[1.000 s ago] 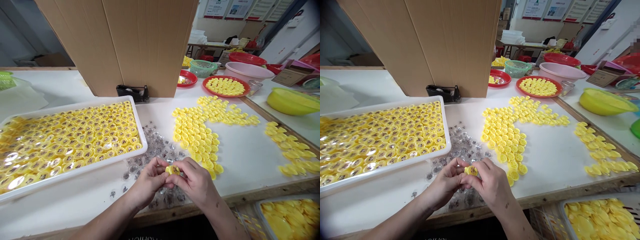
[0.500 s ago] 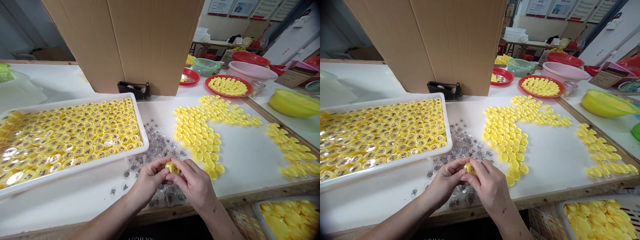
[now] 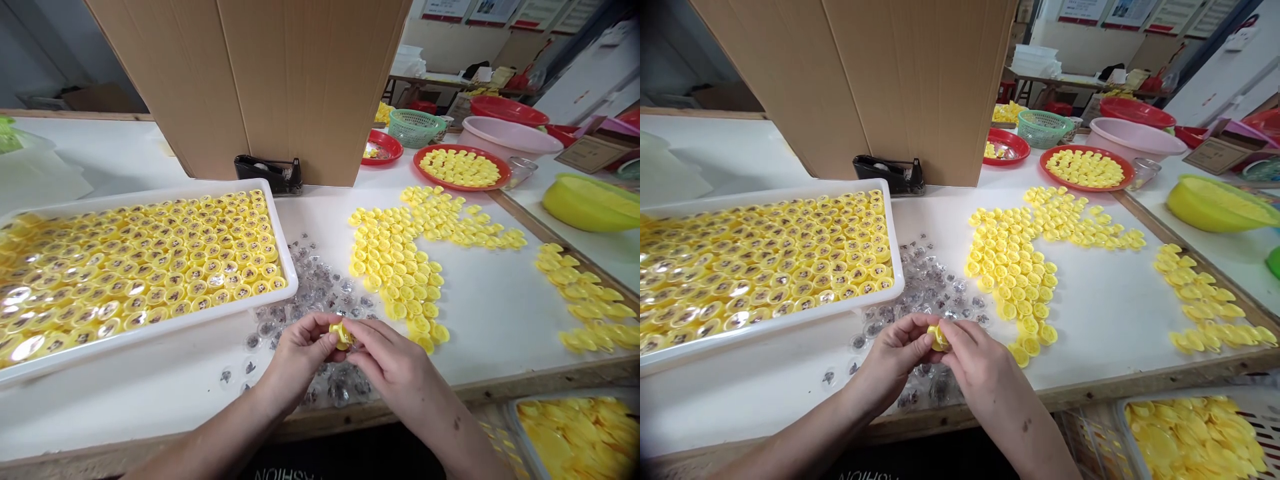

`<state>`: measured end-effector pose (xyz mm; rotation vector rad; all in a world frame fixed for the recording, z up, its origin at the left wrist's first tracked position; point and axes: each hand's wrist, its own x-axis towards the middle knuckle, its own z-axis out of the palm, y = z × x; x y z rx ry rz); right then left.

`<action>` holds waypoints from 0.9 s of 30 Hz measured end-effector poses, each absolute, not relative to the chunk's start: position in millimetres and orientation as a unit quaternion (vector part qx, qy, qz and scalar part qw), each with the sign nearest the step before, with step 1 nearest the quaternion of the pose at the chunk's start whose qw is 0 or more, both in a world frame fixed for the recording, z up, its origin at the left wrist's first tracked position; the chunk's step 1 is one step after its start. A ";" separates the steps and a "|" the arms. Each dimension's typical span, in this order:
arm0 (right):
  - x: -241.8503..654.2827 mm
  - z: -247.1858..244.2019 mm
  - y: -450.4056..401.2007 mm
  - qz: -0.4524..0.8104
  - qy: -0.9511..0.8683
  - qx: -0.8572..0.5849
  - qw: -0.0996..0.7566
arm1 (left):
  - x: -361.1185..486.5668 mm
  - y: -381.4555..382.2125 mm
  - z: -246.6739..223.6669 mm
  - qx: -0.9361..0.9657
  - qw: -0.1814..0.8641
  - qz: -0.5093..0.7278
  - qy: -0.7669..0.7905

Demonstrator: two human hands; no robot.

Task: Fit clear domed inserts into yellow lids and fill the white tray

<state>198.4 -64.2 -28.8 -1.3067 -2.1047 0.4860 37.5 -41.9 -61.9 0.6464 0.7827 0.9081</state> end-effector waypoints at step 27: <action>188.0 -27.2 -65.0 0.083 -0.797 -0.525 0.285 | 37.5 -40.8 -40.3 0.382 0.766 0.354 0.378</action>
